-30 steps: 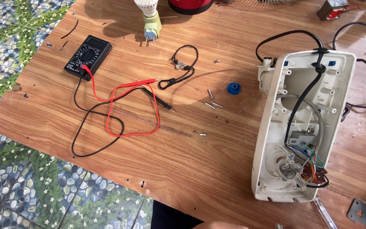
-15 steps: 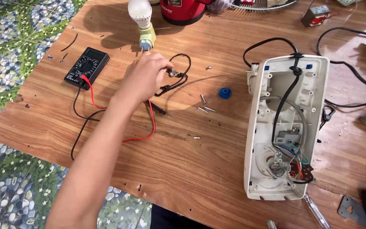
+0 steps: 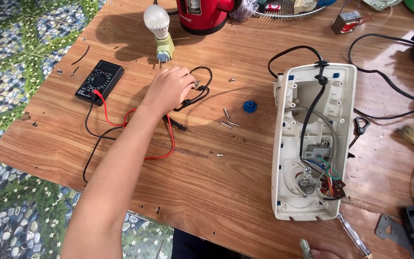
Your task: The person works on the internal wiring of a disassembled white plastic device on a wooden table. They use a screwdriver to tighten screws on wire terminals and manipulate various colored wires within the device's housing. A multimeter and other tools are visible on the table.
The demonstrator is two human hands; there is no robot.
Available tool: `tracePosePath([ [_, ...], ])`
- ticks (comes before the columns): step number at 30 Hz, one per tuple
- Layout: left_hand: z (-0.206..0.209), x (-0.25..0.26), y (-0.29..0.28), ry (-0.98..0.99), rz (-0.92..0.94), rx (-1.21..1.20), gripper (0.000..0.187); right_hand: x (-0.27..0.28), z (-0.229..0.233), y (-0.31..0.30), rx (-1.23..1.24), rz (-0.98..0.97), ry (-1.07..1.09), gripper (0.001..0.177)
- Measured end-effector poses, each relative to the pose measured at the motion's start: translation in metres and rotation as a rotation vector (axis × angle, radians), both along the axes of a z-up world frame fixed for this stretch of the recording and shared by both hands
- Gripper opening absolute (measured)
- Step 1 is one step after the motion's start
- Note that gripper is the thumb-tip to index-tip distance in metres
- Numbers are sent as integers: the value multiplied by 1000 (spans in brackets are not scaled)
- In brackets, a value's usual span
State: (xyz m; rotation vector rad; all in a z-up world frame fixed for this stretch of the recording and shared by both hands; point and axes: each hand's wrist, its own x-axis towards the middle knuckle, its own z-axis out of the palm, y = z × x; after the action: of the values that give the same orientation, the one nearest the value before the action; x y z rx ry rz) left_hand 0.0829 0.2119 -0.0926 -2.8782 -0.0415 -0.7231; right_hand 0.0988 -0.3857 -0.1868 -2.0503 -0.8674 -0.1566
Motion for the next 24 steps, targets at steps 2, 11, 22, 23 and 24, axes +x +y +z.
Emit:
tracePosePath([
  [2,2,-1,-3,54,13,-108,13,-24,15,26,13,-10,-15,43],
  [11,6,6,-10,129,218,-378,19,-58,97,83,226,-213,63,18],
  [22,118,-81,-91,-810,-96,-1114,21,-53,108,85,408,-100,-20,17],
  [23,139,-109,-109,-803,-93,-1110,21,-52,107,83,411,-101,-12,17],
  [24,161,-137,-126,-890,-176,-1161,15,-51,106,81,397,-86,24,17],
])
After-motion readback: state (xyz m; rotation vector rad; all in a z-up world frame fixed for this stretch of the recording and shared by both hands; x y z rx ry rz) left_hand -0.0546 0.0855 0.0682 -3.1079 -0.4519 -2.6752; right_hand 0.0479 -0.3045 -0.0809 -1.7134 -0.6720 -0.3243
